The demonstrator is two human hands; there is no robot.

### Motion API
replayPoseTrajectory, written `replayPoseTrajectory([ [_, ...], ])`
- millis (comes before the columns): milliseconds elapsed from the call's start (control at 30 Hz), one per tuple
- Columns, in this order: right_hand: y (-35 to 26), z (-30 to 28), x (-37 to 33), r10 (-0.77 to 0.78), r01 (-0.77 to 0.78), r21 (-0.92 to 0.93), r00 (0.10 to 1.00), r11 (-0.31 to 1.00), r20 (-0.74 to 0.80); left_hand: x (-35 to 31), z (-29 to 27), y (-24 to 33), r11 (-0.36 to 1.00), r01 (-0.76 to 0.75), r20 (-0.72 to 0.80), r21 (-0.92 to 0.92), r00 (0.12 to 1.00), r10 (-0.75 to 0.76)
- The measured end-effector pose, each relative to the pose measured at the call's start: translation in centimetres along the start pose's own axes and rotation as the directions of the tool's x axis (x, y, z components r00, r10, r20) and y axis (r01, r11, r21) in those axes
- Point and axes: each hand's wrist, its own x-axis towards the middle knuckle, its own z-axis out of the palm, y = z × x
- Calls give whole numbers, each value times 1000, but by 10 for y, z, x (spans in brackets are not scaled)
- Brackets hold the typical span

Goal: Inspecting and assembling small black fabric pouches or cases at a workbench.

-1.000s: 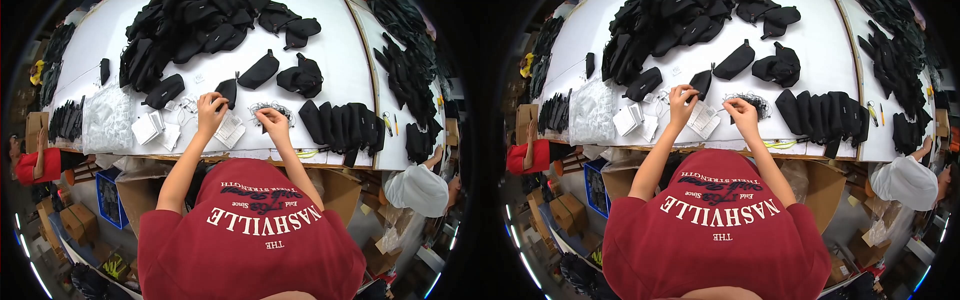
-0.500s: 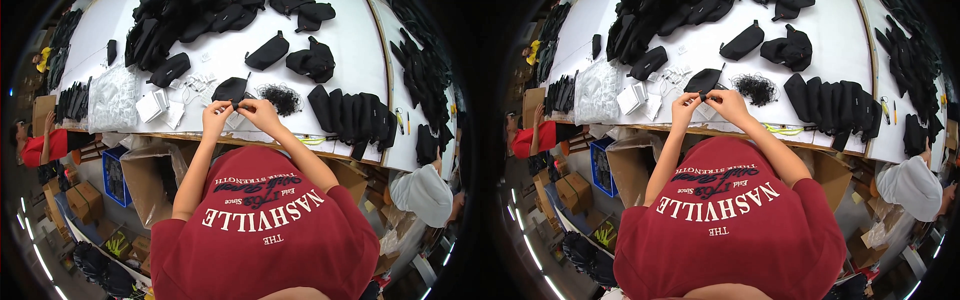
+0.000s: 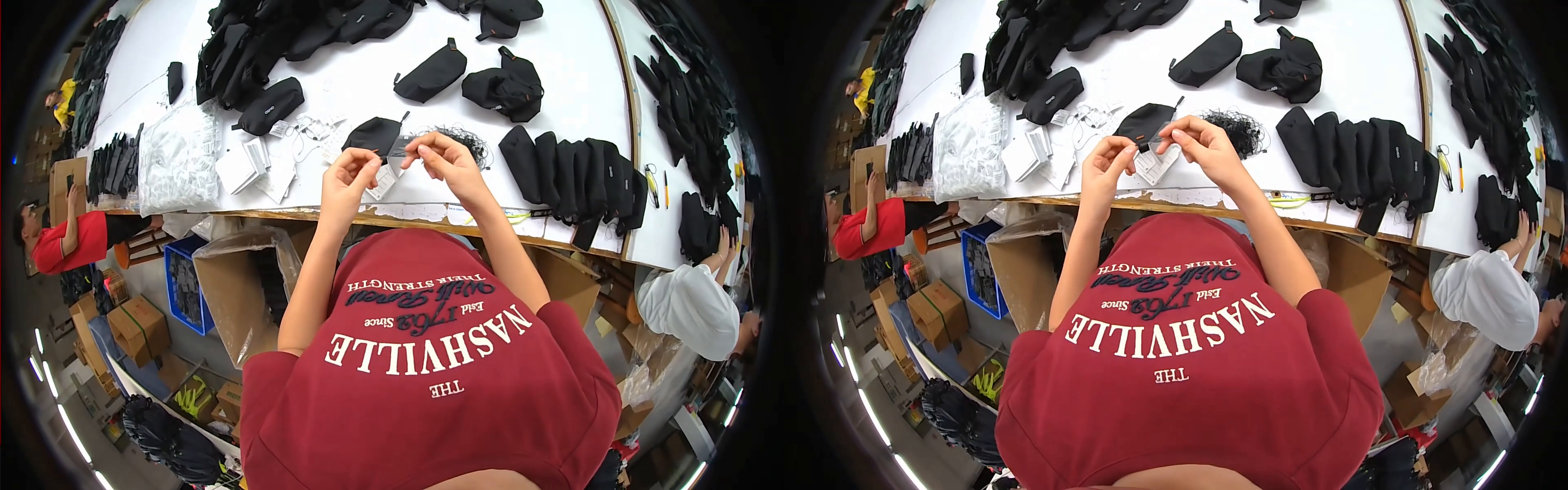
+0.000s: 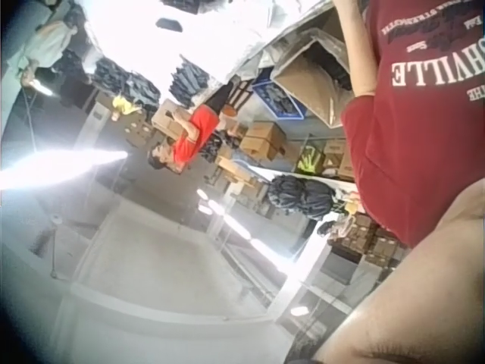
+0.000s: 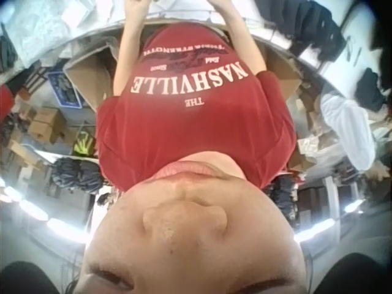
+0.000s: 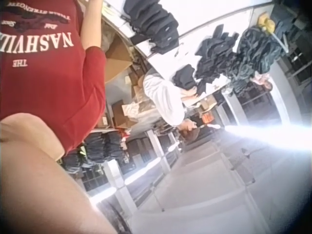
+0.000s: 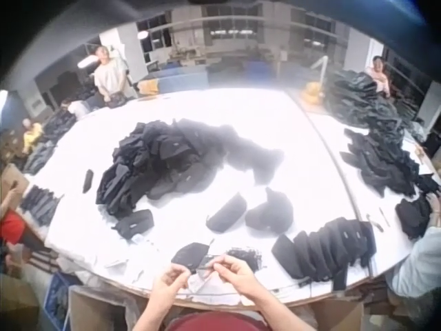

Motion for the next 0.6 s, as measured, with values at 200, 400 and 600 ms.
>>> replayPoseTrajectory([
  [200,6,10,-2,-25,24,84,1000,996,11,4,15,6,995,-32,26,90,999,29],
  [400,10,16,-2,-95,93,96,995,991,18,5,17,5,993,-32,55,117,998,26],
  [600,14,19,0,-139,139,50,990,989,-3,5,17,7,995,-3,54,100,999,-3],
])
